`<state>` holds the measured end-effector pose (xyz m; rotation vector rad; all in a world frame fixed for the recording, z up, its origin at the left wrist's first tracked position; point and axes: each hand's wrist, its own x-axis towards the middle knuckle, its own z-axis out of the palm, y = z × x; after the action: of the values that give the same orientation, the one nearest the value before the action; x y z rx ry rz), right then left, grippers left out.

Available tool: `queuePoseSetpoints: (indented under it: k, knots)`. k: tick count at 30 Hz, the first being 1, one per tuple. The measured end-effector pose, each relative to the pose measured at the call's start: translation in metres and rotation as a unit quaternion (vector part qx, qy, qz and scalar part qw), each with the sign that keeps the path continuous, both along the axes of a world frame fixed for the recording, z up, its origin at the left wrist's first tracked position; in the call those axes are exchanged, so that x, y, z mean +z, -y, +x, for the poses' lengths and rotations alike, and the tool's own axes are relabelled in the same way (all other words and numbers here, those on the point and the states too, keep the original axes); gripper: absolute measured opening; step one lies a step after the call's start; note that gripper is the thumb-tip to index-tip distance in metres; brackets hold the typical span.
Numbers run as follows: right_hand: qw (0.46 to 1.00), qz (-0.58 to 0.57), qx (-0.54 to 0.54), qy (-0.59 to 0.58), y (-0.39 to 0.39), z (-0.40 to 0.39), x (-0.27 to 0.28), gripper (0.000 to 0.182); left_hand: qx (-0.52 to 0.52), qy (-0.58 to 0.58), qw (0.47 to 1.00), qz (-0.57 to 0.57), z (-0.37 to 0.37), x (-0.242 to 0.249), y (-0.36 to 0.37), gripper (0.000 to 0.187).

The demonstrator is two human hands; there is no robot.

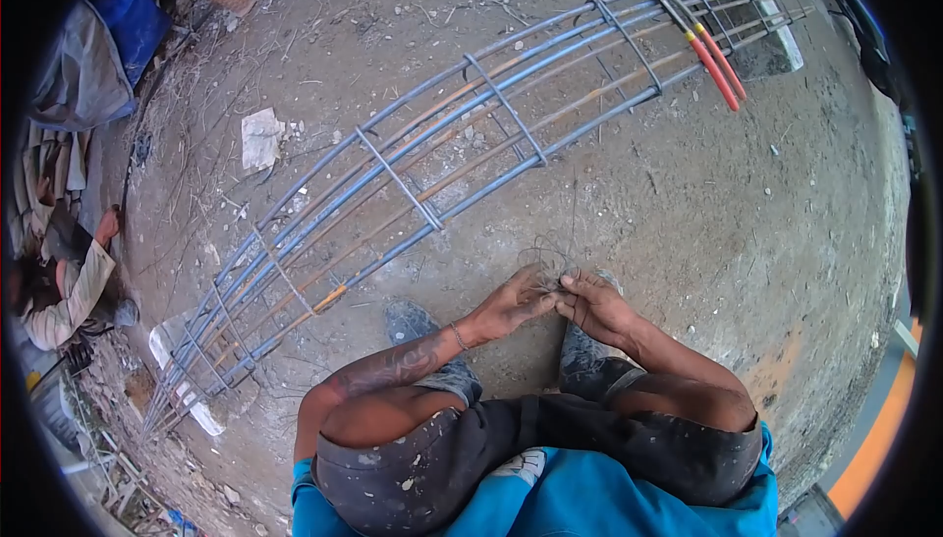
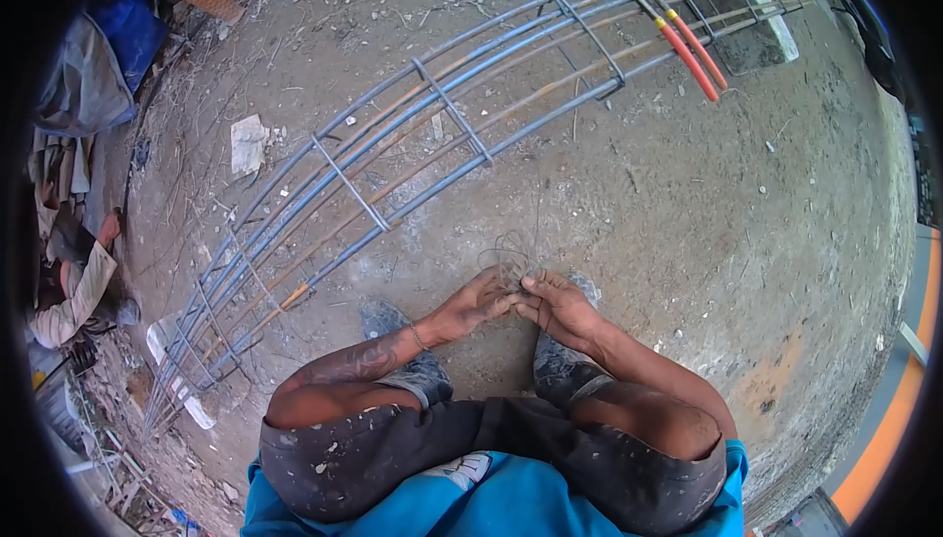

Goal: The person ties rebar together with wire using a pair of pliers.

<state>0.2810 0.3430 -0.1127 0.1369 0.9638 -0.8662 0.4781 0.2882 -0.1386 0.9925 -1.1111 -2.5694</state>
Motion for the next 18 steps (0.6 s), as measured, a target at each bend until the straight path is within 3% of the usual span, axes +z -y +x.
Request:
queuePoseSetpoints:
  k: [1,2,4,7,9,10,12,13,14,15,16,18]
  knots:
    - [1.0,0.0,0.006,0.007,0.003,0.006,0.004,0.013,0.079,-0.052,0.995,0.035,-0.005,0.001,0.002,0.061]
    - [0.999,-0.002,0.042,-0.006,0.005,0.012,0.01,0.013,0.083,-0.046,0.995,0.034,-0.007,0.0,0.008,0.061]
    - [0.997,-0.005,0.075,-0.018,0.009,0.015,0.015,0.014,0.132,-0.133,0.968,0.164,-0.009,-0.005,0.019,0.049]
    - [0.983,-0.05,0.147,-0.093,0.017,0.008,0.022,0.021,0.155,-0.156,0.953,0.208,-0.004,-0.012,0.023,0.044]
    - [0.934,-0.082,0.264,-0.227,0.025,0.004,0.031,0.029,0.164,-0.145,0.954,0.205,-0.001,-0.019,0.023,0.042]
    - [0.934,-0.081,0.264,-0.226,0.03,0.002,0.034,0.029,0.174,-0.132,0.956,0.198,0.001,-0.021,0.024,0.04]
    - [0.855,-0.107,0.248,-0.443,0.038,-0.005,0.037,0.037,0.17,-0.151,0.95,0.215,0.006,-0.021,0.027,0.04]
    - [0.854,-0.105,0.25,-0.443,0.042,-0.006,0.035,0.037,0.165,-0.172,0.943,0.232,0.006,-0.018,0.028,0.039]
    - [0.719,-0.266,0.23,-0.6,0.047,-0.007,0.034,0.036,0.166,-0.174,0.942,0.234,0.005,-0.015,0.027,0.039]
    - [0.533,-0.41,0.195,-0.714,0.052,-0.008,0.033,0.037,0.156,-0.188,0.939,0.243,0.003,-0.009,0.028,0.038]
    - [0.532,-0.411,0.197,-0.713,0.057,-0.01,0.033,0.037,0.146,-0.203,0.935,0.252,0.002,-0.006,0.029,0.037]
    - [0.334,-0.51,0.342,-0.715,0.063,-0.012,0.033,0.034,0.137,-0.236,0.929,0.249,0.003,-0.007,0.028,0.037]
